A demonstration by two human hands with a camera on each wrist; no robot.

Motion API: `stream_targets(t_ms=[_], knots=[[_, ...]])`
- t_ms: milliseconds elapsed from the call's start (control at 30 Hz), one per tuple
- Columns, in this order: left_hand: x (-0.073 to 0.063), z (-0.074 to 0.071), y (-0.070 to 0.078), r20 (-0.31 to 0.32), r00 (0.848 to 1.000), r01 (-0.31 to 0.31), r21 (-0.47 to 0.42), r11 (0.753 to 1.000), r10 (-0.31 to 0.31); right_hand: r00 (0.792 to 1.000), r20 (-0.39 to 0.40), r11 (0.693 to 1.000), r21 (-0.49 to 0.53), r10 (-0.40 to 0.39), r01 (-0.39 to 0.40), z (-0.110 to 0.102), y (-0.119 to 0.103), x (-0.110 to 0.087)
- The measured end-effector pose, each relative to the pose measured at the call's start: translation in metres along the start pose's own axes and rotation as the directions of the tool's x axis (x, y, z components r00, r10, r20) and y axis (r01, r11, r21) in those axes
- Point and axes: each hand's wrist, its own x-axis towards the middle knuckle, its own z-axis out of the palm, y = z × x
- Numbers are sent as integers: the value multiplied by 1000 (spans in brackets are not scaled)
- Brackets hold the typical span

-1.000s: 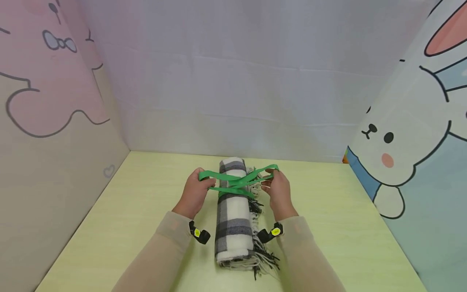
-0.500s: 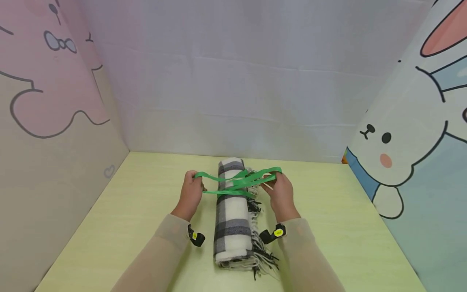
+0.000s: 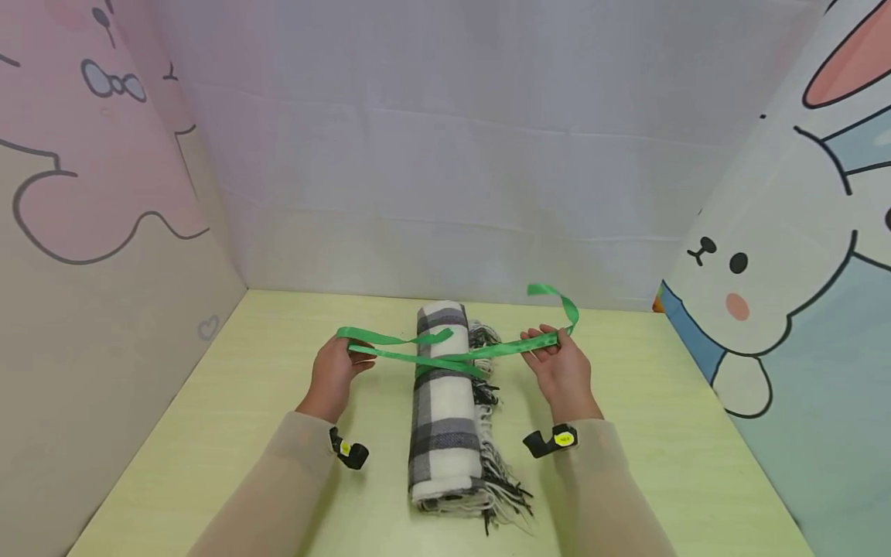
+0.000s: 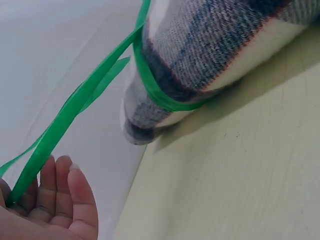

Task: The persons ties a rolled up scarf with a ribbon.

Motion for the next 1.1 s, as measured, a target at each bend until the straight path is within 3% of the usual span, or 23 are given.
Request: stream_targets(t_ms=[133, 233, 300, 400, 500, 867, 1033, 1100], knots=[[-2, -10, 0, 23, 999, 36, -90, 995, -35, 1000, 3, 999, 26, 23, -23, -8, -6, 1], [-2, -17, 0, 39, 996, 89, -204, 975, -83, 1000, 14, 999, 28, 24, -25, -13, -7, 1], [-2, -21, 1, 45, 991, 137, -289, 948, -130, 999, 21, 999, 25, 25, -25, -16, -7, 2], [-1, -27, 3, 40, 977, 208, -412, 887, -210, 999, 24, 999, 31, 33, -33, -21, -8, 3], [1, -33, 3, 55, 967, 242, -495, 835, -248, 999, 24, 998, 35, 43, -44, -25, -10, 5], [1, -38, 0, 136, 973, 228, -621, 750, -184, 996, 90, 999, -50, -1, 6, -29, -17, 4], [-3, -41, -4, 135, 975, 222, -653, 724, -176, 998, 50, 978, -201, -43, 52, -31, -17, 3], [-6, -43, -5, 116, 976, 214, -662, 718, -184, 998, 40, 978, -202, -43, 50, -32, -17, 4]])
